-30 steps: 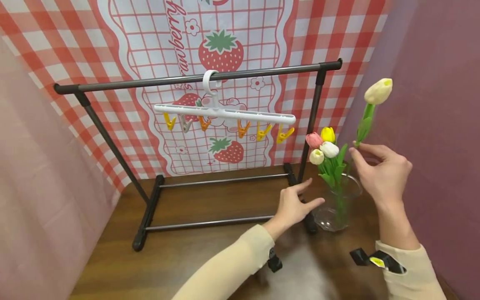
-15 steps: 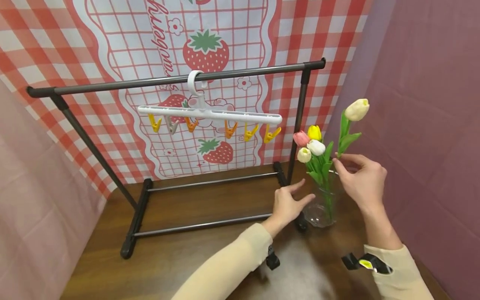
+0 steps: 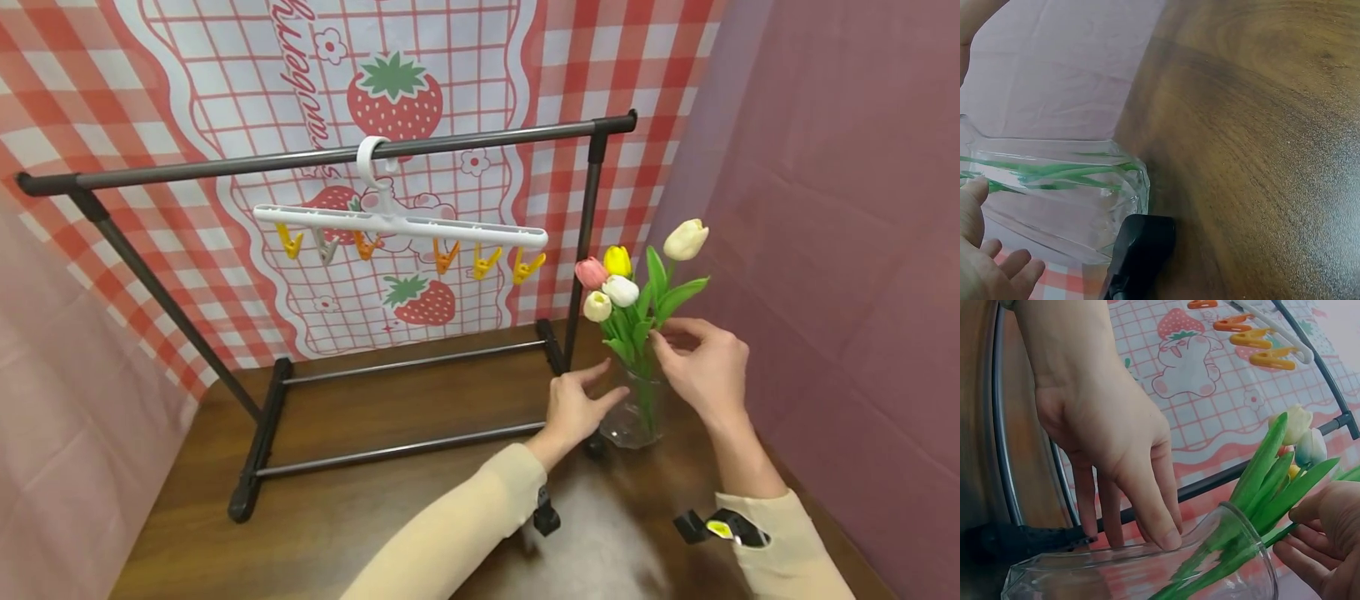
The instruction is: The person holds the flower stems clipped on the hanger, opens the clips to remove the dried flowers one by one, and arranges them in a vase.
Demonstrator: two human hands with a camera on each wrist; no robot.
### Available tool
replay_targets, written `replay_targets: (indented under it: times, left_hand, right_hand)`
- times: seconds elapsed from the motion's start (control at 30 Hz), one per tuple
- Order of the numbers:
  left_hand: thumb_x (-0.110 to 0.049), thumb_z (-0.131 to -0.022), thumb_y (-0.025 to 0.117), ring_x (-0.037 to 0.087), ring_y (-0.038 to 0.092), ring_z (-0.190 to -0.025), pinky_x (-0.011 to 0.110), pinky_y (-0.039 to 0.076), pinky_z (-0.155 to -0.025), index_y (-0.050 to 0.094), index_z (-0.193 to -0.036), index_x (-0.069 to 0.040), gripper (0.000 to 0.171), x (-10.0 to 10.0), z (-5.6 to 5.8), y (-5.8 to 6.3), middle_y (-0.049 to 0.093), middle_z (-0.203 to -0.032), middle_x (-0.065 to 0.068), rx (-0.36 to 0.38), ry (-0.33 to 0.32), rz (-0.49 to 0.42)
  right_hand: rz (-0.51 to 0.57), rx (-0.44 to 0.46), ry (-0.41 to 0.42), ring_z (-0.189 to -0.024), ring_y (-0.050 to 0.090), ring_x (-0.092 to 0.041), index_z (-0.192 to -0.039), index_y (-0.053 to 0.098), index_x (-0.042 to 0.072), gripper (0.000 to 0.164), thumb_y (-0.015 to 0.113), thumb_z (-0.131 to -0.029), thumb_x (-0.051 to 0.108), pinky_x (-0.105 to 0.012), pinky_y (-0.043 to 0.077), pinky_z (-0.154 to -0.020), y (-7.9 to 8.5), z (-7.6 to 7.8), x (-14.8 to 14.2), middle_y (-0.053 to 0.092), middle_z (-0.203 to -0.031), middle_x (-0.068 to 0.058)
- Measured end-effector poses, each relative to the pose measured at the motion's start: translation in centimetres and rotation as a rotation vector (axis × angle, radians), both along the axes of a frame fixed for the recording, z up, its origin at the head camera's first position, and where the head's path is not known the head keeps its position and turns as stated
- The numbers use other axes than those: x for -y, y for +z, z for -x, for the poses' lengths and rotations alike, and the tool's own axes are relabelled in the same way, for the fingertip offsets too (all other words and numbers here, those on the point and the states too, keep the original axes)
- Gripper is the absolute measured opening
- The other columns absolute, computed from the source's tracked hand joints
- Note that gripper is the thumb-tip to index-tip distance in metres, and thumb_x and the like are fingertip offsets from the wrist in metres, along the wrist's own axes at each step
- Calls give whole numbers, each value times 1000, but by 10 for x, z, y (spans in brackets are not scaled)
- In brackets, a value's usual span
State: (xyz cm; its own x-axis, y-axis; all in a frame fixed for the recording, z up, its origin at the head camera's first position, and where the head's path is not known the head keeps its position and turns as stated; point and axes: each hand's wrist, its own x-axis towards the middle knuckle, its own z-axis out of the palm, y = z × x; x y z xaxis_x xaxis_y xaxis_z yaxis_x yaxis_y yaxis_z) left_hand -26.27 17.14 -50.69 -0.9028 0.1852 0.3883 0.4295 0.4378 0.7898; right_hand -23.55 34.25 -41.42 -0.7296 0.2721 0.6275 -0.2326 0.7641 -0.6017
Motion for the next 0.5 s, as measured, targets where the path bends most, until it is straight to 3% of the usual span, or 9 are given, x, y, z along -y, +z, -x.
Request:
replay_targets:
  times: [0.23,0.5]
  left_hand:
    - [-36,-90,87,2,76,-103,9,53,-93,79,-127,-28,39,0,-2,-2,80,-118,-8,-14,-20,33]
    - [-35,-90,87,5,77,-104,10,54,-95,79,-126,-28,38,-1,0,-4,80,-116,-7,-25,-2,43]
  right_hand:
    - [-7,51,0,-65,49,32,-106,83,1,27,85,-85,18,2,38,-61,-4,0,0,80,-94,-25]
    - [17,74,73,-72,53,33,-118,79,-1,39,87,-84,18,3,43,-64,-4,-3,1,78,-102,-29]
